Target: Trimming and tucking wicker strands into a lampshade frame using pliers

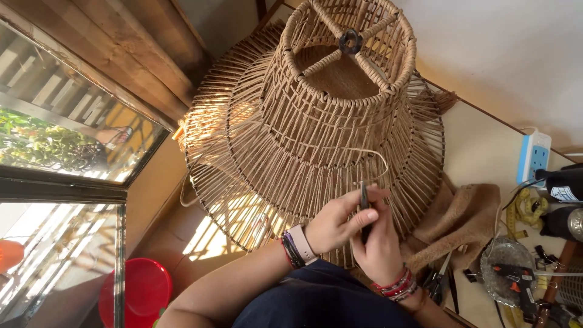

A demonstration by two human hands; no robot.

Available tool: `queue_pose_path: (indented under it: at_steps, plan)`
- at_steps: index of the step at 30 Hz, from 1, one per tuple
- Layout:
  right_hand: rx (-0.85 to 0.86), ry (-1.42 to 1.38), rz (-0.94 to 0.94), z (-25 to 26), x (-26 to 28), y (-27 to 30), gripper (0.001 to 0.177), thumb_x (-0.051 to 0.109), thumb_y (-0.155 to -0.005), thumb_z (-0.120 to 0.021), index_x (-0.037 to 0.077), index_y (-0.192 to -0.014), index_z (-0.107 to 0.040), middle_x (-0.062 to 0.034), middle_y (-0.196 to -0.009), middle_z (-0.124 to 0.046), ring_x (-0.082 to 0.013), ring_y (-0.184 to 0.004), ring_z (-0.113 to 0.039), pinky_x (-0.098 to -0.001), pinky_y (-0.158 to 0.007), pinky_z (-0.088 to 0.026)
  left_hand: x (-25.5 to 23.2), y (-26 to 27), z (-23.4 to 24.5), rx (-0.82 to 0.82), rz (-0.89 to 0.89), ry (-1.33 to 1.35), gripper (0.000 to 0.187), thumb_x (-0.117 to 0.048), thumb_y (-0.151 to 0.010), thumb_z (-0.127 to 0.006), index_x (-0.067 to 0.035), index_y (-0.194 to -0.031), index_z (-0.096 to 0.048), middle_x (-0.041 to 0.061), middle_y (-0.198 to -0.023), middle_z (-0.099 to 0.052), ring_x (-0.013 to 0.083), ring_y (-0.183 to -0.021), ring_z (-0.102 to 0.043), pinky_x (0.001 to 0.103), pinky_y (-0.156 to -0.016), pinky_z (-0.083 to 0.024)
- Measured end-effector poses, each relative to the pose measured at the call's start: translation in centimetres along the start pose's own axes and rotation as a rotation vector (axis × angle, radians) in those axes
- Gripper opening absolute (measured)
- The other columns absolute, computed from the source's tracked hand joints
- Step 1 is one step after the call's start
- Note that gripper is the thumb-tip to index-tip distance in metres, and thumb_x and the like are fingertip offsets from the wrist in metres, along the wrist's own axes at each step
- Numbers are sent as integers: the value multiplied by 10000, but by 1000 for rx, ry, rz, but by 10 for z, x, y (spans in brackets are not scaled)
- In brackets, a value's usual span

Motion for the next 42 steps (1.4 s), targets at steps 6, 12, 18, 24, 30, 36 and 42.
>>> queue_pose_path:
  at_steps: [6,12,18,24,30,36,42]
  plan:
    - [-61,-370,134,13,-17,-11,397,329,-926,-463,48,-1138,-646,-87,-1037,-682,-170,-871,-645,-330,-773,-586,-22,14,14,-52,-272,-121,436,-407,-1103,-346,-47,-1037,-583,112,-955,-661,437,-1369,-543,552,-1209,-445]
    - [-303,461,163,48,54,-89,269,170,-1005,-630,4,-1216,-607,-192,-1333,-513,-349,-1200,-530,-515,-1038,-438,24,40,80,-265,-16,-494,196,-155,-983,-495,-121,-798,-548,-11,-698,-533,99,-544,-463,233,-463,-432]
    - [-186,380,-56,-11,-16,-116,204,315,-973,-745,135,-881,-714,-59,-768,-689,-296,-757,-721,-393,-690,-561,9,48,120,-297,31,-387,231,-221,-880,-696,-50,-1026,-644,188,-773,-610,458,-731,-659,492,-591,-507]
    - [-630,324,-212,57,-90,-52,288,171,-1215,-695,148,-932,-741,15,-852,-693,-230,-822,-672,-333,-879,-534,12,64,141,-232,70,-351,178,-206,-887,-684,-76,-1010,-681,144,-736,-612,389,-653,-660,410,-561,-520]
    - [-366,255,-89,-14,-4,-113,129,114,-1010,-733,81,-888,-758,-79,-774,-710,-262,-730,-702,-333,-682,-580,8,51,146,-198,33,-341,164,-216,-891,-694,-85,-991,-689,144,-742,-637,392,-649,-663,402,-554,-521]
    - [-616,428,-241,56,-74,-58,250,139,-1207,-658,120,-971,-738,-48,-888,-688,-306,-871,-689,-388,-853,-541,16,51,155,-175,55,-305,184,-215,-898,-706,-50,-976,-687,184,-737,-651,435,-639,-657,425,-542,-521]
    - [-520,192,-198,12,1,-113,122,99,-1033,-761,68,-915,-764,-77,-781,-700,-276,-748,-688,-347,-745,-553,16,40,139,-90,34,-272,162,-193,-896,-714,-47,-964,-702,175,-720,-651,422,-602,-648,402,-530,-520]
Point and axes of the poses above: each hand's wrist, its own y-axis away from the middle knuckle, its own z-axis out of the back of the hand, x = y × z, the point moved 4 cm from there along -y, towards the middle knuckle
